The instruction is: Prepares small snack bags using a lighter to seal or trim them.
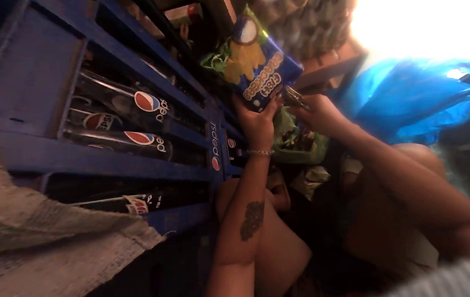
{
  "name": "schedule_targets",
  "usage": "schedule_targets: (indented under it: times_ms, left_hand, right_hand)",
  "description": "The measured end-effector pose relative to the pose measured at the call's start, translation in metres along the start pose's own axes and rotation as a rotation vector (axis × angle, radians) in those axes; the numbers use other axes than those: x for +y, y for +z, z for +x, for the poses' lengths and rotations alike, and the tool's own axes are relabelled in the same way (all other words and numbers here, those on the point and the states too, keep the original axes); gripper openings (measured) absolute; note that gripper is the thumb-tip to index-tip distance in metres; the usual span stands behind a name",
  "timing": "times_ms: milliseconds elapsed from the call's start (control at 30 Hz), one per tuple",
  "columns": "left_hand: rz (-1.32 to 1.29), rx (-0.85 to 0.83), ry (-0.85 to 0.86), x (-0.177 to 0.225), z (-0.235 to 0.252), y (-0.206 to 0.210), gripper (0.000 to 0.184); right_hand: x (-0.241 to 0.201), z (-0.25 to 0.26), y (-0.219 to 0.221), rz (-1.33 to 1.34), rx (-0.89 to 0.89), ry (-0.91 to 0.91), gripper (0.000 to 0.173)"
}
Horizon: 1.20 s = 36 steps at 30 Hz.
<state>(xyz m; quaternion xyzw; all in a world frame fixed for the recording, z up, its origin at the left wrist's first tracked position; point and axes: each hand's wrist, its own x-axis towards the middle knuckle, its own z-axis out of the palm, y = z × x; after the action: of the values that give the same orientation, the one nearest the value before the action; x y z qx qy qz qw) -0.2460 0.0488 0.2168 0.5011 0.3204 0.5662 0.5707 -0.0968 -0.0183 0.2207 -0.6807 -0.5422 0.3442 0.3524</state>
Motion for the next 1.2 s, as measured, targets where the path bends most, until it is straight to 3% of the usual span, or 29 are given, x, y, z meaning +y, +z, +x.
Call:
schedule_targets:
  times_ms: [400,633,767,900,1067,1200]
  left_hand:
    - [0.032,0.008,0.01,-0.002,0.0,0.0,0.097]
    - [0.14,0.051,-0.003,-0.007,0.006,-0.005,0.095]
    - [0.079,0.089,-0.017,-0.003,0.009,-0.003,0.096]
    - [0.057,-0.009,-0.043,-0.005,0.002,0.001,0.094]
    - [0.106,-0.316,-0.131,-0.004,-0.008,0.004,0.099]
    - [0.065,-0.36,-0.224,0.0,-0.01,0.001,0.067]
  right_hand:
    - [0.007,0.005,0.013,0.041,0.108,-0.018,0.032]
    - [0.008,-0.002,-0.015,-0.105,-0.067,0.059,0.035]
    - [0.008,-0.002,-0.03,-0.036,0.184,-0.012,0.032]
    - [0.009,0.003,-0.036,0.318,0.417,-0.2,0.024]
    - [0.004,0.0,-0.042,0.491,0.4,-0.255,0.036]
    - [0.001,-0.005,-0.04,0.522,0.274,-0.183,0.041]
